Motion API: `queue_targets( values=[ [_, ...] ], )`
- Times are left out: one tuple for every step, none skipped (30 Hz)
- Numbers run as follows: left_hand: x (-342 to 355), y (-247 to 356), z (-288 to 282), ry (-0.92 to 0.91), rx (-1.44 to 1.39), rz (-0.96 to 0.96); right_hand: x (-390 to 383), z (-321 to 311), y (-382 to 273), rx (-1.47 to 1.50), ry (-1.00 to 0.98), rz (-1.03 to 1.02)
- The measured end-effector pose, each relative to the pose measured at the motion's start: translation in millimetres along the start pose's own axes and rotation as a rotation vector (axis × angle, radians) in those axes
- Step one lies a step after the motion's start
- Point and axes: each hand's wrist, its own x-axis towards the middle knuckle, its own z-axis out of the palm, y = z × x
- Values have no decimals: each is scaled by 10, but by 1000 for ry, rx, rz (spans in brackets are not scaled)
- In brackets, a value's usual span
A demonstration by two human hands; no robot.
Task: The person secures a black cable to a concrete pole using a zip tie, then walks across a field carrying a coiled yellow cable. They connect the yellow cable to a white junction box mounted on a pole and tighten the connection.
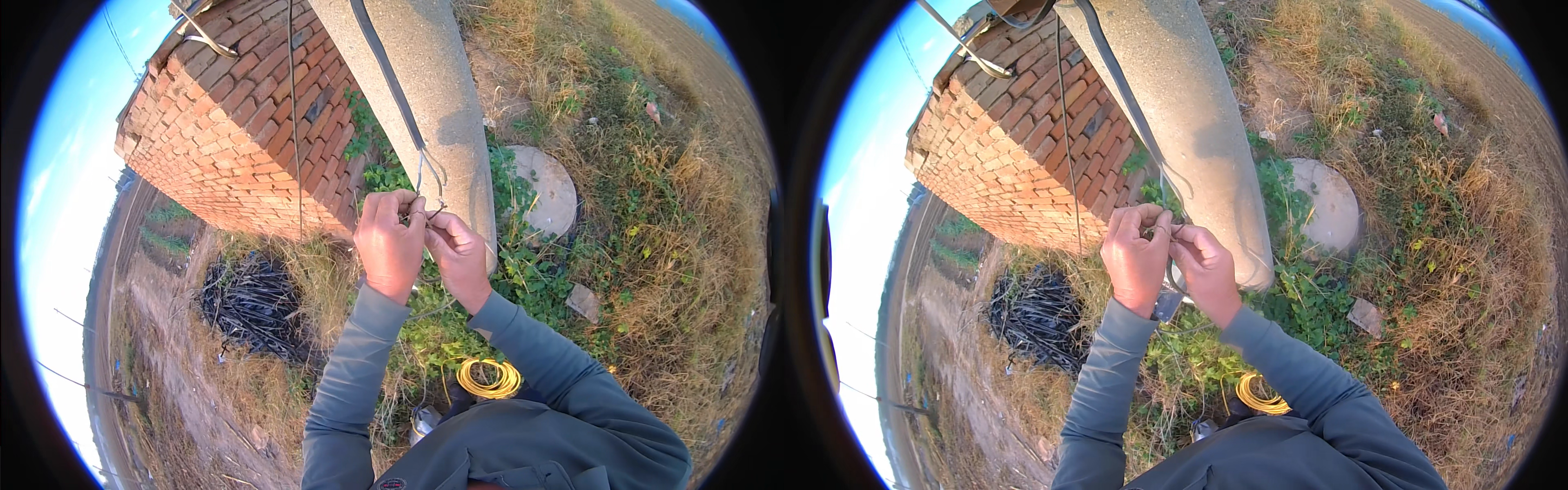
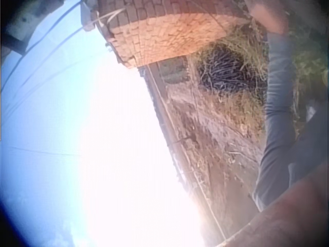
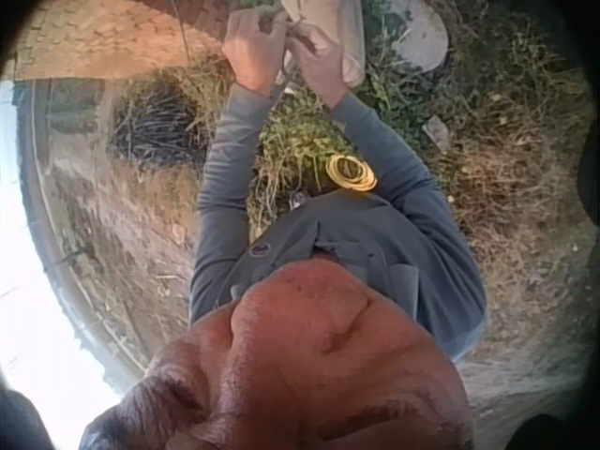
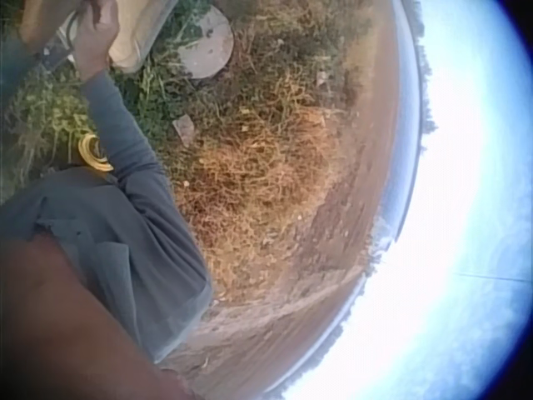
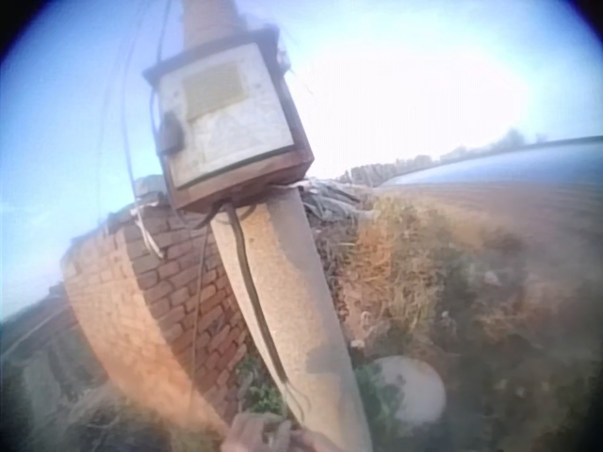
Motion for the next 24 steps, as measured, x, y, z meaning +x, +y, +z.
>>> queue_targets(
  values=[
    [-35, -18, 26, 42, 5, -8, 1, 11, -2, -36, 2, -28],
    [17, 9, 33, 6, 9, -25, 0, 15, -8, -69, 2, -57],
    [-20, -9, 57, 21, 8, -30, 2, 27, -6, -103, -6, -63],
    [28, 30, 50, 60, 30, -63, -5, 31, -12, -133, -5, -101],
    [-15, 24, 61, 114, 104, 2, -24, 31, -21, -157, -11, -117],
    [18, 66, 49, 101, 72, -45, -22, 39, -20, -177, 13, -112],
    [-18, 66, 56, 138, 88, -37, -21, 37, -21, -111, 14, -47],
    [-6, 95, 50, 115, 96, -74, -20, 37, -18, -130, 23, -54],
    [-23, 95, 55, 106, 87, -68, -17, 37, -14, -169, 35, -68],
    [-34, 100, 60, 90, 73, -85, -17, 44, -2, -151, 17, -94],
    [-25, 99, 59, 33, 38, -111, -17, 45, 0, -183, 85, -34],
    [-59, 83, 71, 110, 35, -59, -15, 51, 4, -166, 28, -86],
    [-26, 89, 62, 43, 25, -84, -25, 62, 4, -190, 65, -87],
    [-77, 60, 77, 140, 30, -22, -30, 70, -2, -176, 49, -101],
    [-23, 75, 62, 87, 23, -9, -40, 85, -5, -151, 20, -106],
    [-79, 44, 78, 93, 12, 28, -43, 89, -22, -135, 7, -110],
    [-20, 67, 61, 111, 41, 4, -50, 99, -30, -114, 18, -110],
    [-70, 44, 76, 110, 55, 8, -52, 106, -45, -153, 21, -111],
    [-15, 71, 63, 93, 68, -10, -54, 117, -52, -173, -2, -105],
    [-49, 60, 76, 119, 65, 7, -50, 121, -66, -192, -9, -102],
    [-17, 82, 70, 110, 61, -19, -47, 132, -68, -219, 48, -95],
    [-36, 84, 80, 123, 50, -33, -47, 136, -75, -161, 40, -81],
    [-30, 97, 82, 111, 29, -54, -45, 141, -80, -159, 19, -100],
    [-37, 108, 89, 60, 32, -87, -48, 142, -85, -165, 36, -98]
  ],
)
